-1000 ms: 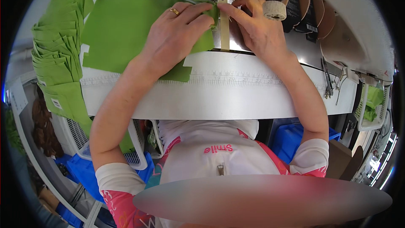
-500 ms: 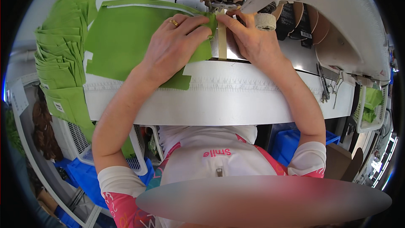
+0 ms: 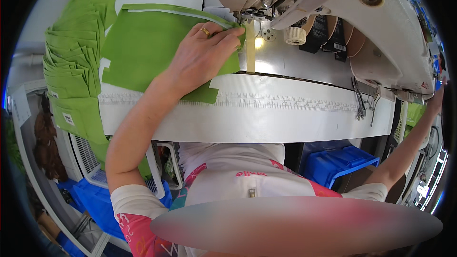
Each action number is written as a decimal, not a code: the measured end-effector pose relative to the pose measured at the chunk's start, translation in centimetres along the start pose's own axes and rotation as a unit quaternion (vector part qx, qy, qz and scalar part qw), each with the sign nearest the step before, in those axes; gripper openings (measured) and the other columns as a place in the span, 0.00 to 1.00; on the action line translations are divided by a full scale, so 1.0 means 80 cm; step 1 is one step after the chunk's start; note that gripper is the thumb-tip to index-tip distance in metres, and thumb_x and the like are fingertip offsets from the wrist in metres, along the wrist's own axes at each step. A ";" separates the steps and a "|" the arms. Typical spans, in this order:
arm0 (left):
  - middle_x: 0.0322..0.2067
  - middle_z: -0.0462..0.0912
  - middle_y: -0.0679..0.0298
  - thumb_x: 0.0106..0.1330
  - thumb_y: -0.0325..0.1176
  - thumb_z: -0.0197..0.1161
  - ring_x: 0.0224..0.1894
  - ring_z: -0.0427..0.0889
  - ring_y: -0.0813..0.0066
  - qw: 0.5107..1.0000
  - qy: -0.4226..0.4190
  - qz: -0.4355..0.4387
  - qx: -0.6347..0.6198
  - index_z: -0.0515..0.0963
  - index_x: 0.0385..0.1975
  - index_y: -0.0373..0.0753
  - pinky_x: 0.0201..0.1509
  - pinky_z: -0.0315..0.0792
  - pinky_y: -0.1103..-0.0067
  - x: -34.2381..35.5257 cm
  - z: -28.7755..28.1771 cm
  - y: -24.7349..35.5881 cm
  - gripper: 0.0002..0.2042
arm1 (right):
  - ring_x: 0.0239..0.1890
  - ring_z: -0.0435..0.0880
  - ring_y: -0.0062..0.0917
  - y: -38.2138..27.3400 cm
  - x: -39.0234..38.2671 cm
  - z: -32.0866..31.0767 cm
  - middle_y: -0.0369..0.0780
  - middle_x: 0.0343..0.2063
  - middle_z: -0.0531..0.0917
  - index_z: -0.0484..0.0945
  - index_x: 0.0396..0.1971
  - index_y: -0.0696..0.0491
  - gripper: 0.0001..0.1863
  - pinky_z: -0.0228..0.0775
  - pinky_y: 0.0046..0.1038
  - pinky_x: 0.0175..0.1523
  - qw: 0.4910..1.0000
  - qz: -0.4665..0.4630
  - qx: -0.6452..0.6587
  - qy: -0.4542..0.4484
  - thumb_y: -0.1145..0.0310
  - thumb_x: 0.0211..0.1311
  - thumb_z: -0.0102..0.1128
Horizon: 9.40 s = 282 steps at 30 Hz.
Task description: Sewing green fabric pieces together using an industrial sewing machine to assemble bags or pouches.
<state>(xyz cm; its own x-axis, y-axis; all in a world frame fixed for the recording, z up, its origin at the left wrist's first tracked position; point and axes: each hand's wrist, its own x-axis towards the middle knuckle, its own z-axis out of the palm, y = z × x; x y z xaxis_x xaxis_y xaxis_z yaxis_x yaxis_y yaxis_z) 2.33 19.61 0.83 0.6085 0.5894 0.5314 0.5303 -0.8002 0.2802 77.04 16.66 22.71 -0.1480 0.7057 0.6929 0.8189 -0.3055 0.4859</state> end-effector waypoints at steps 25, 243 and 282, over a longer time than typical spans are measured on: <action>0.49 0.79 0.65 0.64 0.28 0.55 0.40 0.80 0.65 0.997 -0.062 -0.028 -0.029 0.72 0.36 0.37 0.53 0.66 0.70 -0.004 -0.007 -0.005 0.04 | 0.54 0.75 0.38 -0.173 -0.090 -0.001 0.47 0.50 0.77 0.70 0.54 0.59 0.33 0.70 0.39 0.58 0.596 0.543 0.579 0.123 0.46 0.70 0.27; 0.47 0.78 0.54 0.70 0.34 0.51 0.48 0.79 0.69 0.483 0.028 -0.444 -0.754 0.71 0.48 0.32 0.46 0.75 0.75 0.045 0.046 0.150 0.13 | 0.26 0.82 0.25 -0.509 -0.064 -0.189 0.41 0.35 0.84 0.81 0.30 0.60 0.06 0.73 0.24 0.35 0.663 0.090 0.712 -0.213 0.74 0.54 0.62; 0.21 0.80 0.71 0.57 0.31 0.68 0.23 0.71 0.90 0.790 -0.003 -0.423 -0.443 0.83 0.30 0.32 0.26 0.65 0.88 -0.020 -0.028 0.105 0.08 | 0.29 0.84 0.19 -0.613 -0.129 -0.286 0.40 0.30 0.84 0.80 0.35 0.62 0.08 0.75 0.17 0.35 0.320 0.204 0.840 -0.388 0.73 0.58 0.63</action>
<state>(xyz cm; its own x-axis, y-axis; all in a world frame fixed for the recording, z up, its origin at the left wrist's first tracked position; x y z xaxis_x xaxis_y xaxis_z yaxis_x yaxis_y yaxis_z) 4.54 11.69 4.14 0.2608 0.9538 -0.1493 0.1281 0.1191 0.9846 25.71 9.76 3.89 -0.1900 0.9715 -0.1417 -0.0782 -0.1588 -0.9842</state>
